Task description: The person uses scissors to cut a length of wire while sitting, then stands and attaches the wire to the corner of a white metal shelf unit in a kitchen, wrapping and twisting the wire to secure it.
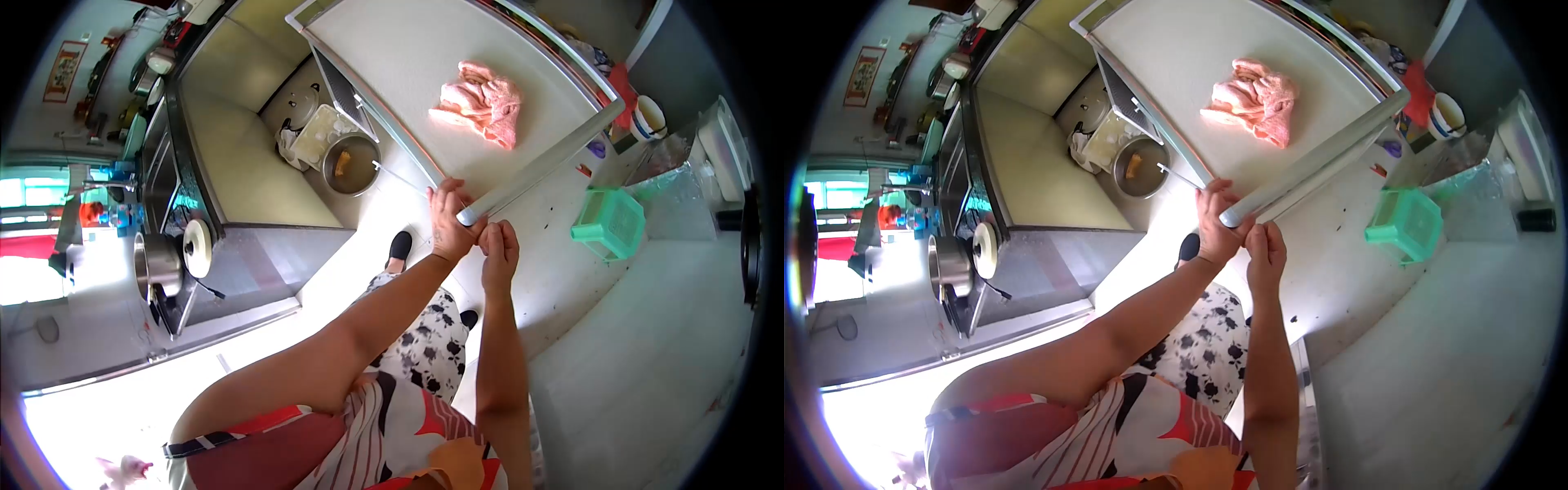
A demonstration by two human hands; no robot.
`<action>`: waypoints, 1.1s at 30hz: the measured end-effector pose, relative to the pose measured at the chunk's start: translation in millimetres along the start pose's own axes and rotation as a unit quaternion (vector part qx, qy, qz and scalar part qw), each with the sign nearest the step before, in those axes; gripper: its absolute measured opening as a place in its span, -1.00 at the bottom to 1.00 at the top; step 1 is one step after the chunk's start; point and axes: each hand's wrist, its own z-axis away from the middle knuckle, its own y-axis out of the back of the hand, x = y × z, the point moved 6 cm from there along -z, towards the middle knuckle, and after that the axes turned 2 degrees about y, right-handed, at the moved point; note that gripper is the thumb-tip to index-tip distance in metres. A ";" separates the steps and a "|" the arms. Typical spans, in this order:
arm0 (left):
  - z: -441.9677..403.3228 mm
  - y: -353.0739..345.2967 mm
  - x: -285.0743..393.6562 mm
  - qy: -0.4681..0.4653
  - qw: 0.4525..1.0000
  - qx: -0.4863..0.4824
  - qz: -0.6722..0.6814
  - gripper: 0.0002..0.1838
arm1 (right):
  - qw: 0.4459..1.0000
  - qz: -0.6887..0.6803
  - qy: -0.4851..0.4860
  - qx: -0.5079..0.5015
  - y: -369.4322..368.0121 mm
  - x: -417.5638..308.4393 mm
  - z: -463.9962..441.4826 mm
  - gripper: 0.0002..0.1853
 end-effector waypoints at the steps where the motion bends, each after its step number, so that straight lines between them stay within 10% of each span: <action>1: -0.1 1.1 1.9 0.017 1.000 0.022 0.008 -0.50 | 0.999 -0.039 0.006 -0.004 2.2 4.3 -1.8 -0.71; 10: -6.9 -6.7 -6.6 -0.075 0.996 -0.041 0.006 -0.20 | 0.987 -0.153 -0.004 0.047 10.3 -2.2 -0.5 -0.71; 17: 7.9 -8.4 -15.0 0.119 0.989 0.044 0.078 -0.09 | 0.980 -0.193 -0.023 0.045 30.4 33.9 -7.4 -0.71; 26: 10.5 -17.0 -33.6 0.109 0.986 -0.042 0.120 -0.15 | 0.964 -0.262 0.040 -0.001 36.2 40.5 11.2 -0.75; 30: 0.9 -19.5 -23.2 0.110 0.984 -0.099 0.099 -0.16 | 0.915 0.230 0.325 -0.066 14.2 14.2 29.2 -0.79; 33: 3.3 -16.5 -23.5 0.179 0.964 -0.159 0.113 -0.17 | 0.887 0.230 0.390 -0.089 -4.7 21.0 38.5 -0.76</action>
